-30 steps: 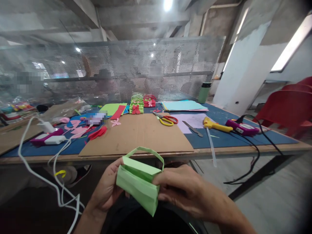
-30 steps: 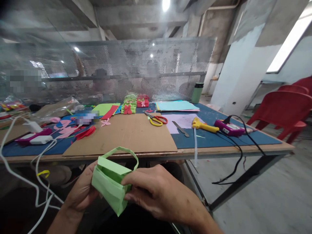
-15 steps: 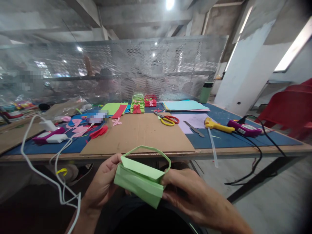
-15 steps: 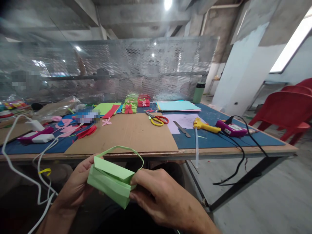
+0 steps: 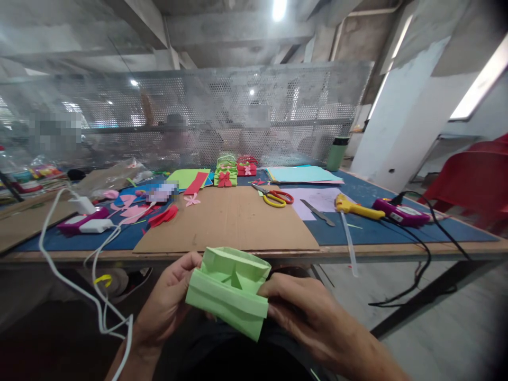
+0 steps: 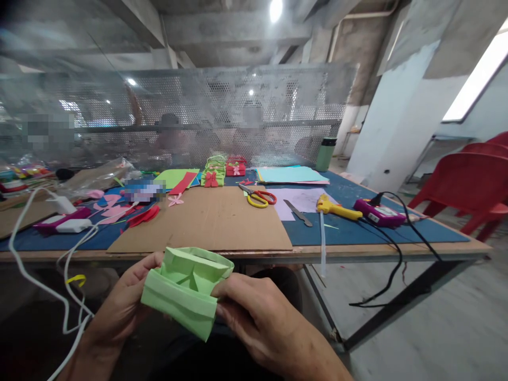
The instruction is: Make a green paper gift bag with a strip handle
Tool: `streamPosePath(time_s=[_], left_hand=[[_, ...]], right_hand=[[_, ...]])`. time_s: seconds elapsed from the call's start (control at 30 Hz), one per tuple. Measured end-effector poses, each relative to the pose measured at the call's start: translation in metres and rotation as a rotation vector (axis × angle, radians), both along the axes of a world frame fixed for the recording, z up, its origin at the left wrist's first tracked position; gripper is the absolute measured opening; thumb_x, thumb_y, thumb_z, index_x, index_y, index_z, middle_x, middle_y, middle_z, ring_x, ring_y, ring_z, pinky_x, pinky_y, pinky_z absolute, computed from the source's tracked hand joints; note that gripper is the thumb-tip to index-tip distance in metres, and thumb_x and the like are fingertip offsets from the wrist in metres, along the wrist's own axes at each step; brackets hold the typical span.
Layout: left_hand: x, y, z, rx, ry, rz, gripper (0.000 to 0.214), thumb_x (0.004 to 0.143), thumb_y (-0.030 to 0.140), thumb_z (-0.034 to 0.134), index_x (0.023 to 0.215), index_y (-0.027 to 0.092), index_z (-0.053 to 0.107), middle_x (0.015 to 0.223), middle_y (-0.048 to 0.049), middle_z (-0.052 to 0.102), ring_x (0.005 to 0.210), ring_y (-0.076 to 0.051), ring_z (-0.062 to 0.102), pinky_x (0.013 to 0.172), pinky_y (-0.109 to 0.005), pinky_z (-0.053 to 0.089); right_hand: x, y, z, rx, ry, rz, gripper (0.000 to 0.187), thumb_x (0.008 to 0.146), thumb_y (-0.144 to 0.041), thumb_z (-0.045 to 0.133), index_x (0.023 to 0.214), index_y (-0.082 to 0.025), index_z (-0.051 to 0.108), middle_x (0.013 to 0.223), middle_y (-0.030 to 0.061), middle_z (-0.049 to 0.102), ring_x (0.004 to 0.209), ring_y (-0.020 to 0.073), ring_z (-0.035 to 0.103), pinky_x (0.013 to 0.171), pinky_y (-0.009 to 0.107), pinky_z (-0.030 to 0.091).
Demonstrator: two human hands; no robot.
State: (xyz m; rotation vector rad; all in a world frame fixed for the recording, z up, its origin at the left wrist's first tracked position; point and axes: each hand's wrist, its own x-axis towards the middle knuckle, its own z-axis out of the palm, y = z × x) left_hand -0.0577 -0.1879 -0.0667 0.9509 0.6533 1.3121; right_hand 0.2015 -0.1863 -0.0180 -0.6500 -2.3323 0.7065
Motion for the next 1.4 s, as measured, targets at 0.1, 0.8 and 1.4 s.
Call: streamPosePath(time_s=[0.1,0.8,1.4], left_hand=[[0.000,0.000,0.000,0.031,-0.006,-0.042,0.025,0.083,0.033,0.078,0.084,0.014,0.062,0.070,-0.0002,0.067,0.050,-0.014,0.064,0.045,-0.026,0.059],[0.003,-0.024,0.007,0.005,0.099,0.148,0.029,0.082,0.041,0.078,0.082,0.017,0.062,0.063,0.0032,0.056,0.051,-0.007,0.050,0.049,-0.015,0.042],[0.010,-0.025,-0.002,0.000,0.191,0.242,0.033,0.080,0.047,0.078,0.082,0.018,0.062,0.061,0.0036,0.053,0.051,-0.008,0.045,0.049,-0.015,0.038]], right_hand=[[0.002,0.000,-0.002,-0.019,-0.019,-0.023,0.010,0.102,-0.025,0.049,0.106,-0.024,0.058,0.088,-0.0017,0.063,0.074,0.0109,0.056,0.067,0.022,0.041],[0.003,0.010,-0.030,-0.533,0.478,-0.204,0.038,0.092,-0.049,0.065,0.122,-0.027,0.059,0.105,0.0052,0.067,0.093,0.0177,0.064,0.081,0.030,0.051],[-0.022,-0.006,-0.026,-0.831,0.617,0.047,0.047,0.082,-0.052,0.074,0.120,-0.024,0.069,0.114,0.0085,0.070,0.106,0.0247,0.064,0.094,0.036,0.048]])
